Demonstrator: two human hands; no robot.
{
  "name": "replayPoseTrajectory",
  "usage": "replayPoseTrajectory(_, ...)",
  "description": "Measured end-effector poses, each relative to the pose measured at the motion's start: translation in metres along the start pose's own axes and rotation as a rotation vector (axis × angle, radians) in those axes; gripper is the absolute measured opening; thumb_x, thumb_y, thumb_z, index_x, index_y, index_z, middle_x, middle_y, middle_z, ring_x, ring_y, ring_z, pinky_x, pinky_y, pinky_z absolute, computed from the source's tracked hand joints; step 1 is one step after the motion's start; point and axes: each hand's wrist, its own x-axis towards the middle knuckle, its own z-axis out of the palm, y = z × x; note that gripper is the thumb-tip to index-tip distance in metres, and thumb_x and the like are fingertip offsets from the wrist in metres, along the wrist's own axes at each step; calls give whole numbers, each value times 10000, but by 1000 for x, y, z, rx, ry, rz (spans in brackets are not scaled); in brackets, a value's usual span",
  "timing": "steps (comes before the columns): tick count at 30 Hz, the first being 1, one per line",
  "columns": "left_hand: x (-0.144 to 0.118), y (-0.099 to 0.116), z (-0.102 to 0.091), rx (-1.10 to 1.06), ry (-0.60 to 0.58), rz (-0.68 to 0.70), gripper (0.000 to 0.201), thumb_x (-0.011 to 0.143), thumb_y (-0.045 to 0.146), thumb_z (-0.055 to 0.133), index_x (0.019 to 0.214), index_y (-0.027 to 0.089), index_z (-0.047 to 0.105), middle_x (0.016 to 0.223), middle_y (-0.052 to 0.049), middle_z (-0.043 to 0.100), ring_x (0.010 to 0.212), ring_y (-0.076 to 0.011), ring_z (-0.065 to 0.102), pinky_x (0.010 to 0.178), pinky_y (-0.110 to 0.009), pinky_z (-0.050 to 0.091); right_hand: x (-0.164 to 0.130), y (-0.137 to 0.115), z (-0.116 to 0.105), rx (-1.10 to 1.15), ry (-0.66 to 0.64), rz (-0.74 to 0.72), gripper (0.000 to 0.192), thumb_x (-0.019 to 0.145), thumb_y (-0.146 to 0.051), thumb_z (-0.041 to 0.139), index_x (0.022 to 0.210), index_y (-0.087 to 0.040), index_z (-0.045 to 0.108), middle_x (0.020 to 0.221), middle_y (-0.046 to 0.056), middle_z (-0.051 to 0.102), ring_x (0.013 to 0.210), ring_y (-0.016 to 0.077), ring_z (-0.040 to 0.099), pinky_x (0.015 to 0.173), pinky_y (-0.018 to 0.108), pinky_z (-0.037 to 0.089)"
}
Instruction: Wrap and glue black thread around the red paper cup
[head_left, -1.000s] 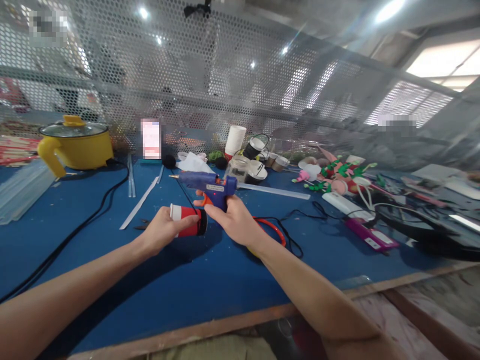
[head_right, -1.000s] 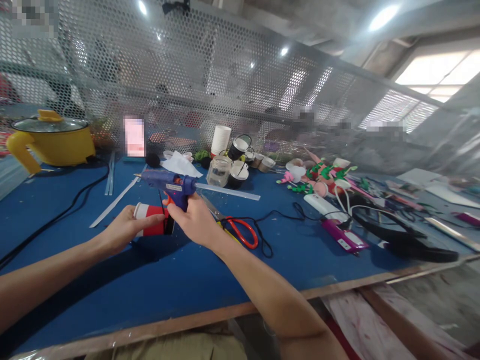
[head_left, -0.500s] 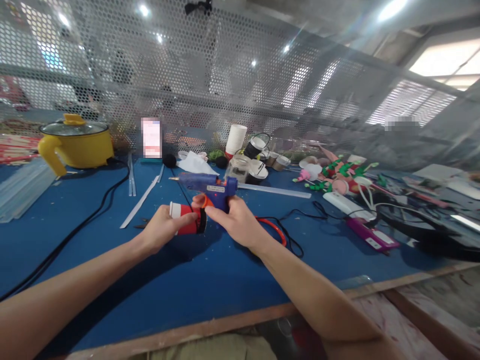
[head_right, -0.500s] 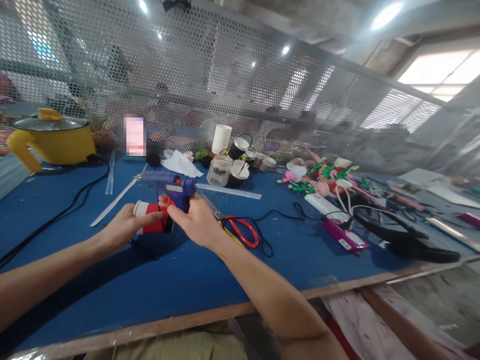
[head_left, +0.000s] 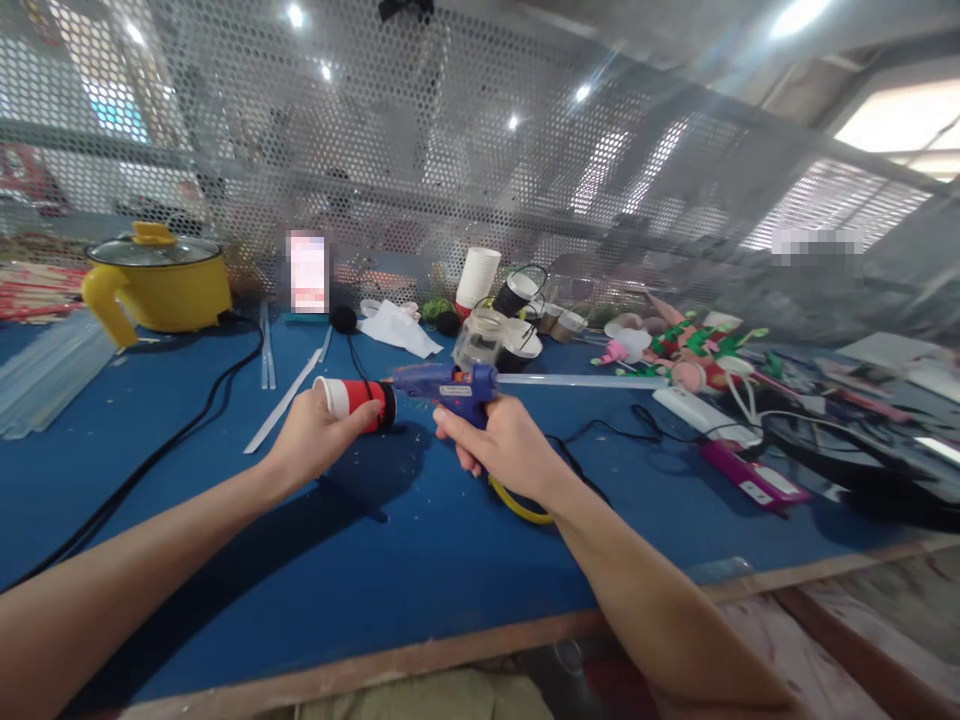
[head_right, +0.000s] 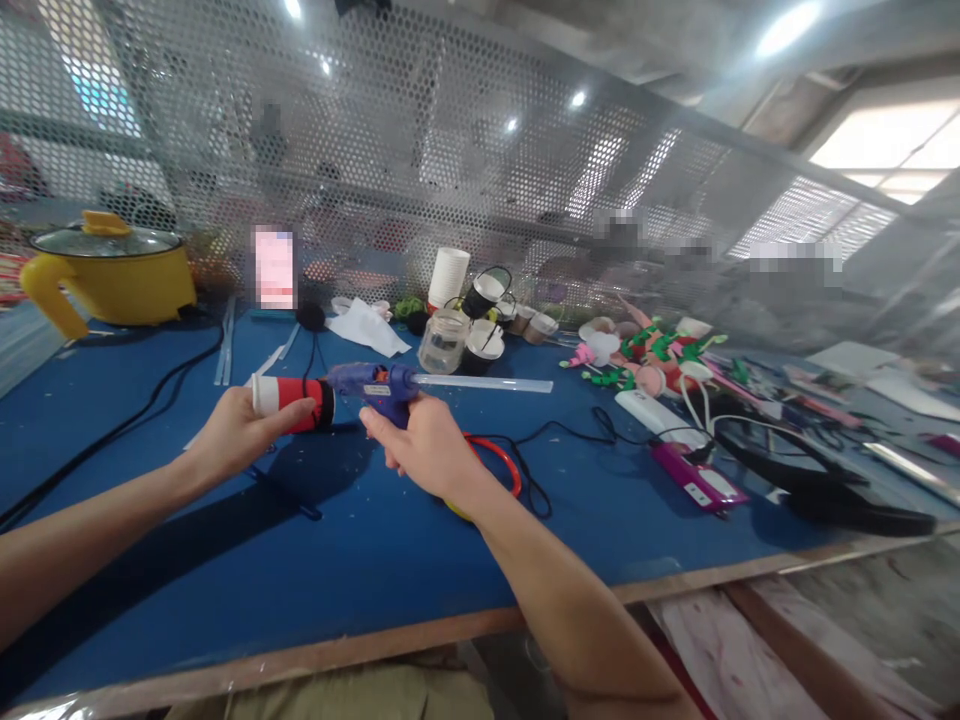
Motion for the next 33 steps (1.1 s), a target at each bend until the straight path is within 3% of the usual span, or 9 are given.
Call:
replayPoseTrajectory(8, 2, -6, 1, 62, 10, 47, 235, 611, 353, 585, 528, 142, 526, 438, 48, 402, 424, -77, 337, 417, -210, 264, 0, -2, 1, -36, -23, 31, 285, 764, -365, 479, 555, -170, 477, 405, -26, 496, 331, 76, 452, 397, 209, 413)
replayPoseTrajectory(21, 2, -5, 1, 90, 1, 22, 253, 620, 378, 553, 532, 143, 520, 422, 56, 363, 409, -73, 309, 412, -212, 256, -3, 2, 0, -140, -22, -26, 276, 781, -399, 443, 663, -157, 502, 427, -16, 519, 334, 84, 473, 403, 204, 416)
replayPoseTrajectory(27, 4, -9, 1, 123, 10, 44, 285, 621, 412, 540, 541, 140, 515, 437, 50, 382, 425, -79, 335, 417, -214, 266, -2, 1, 0, -168, -18, -37, 321, 784, -400, 436, 579, -157, 482, 417, -7, 519, 339, 83, 482, 422, 201, 423)
replayPoseTrajectory(33, 7, -11, 0, 43, -21, 14, 274, 623, 395, 551, 554, 130, 538, 430, 48, 392, 410, -70, 323, 392, -203, 251, -4, 2, 0, -189, -11, -40, 277, 786, -397, 437, 699, -148, 520, 423, -20, 523, 340, 80, 480, 415, 189, 413)
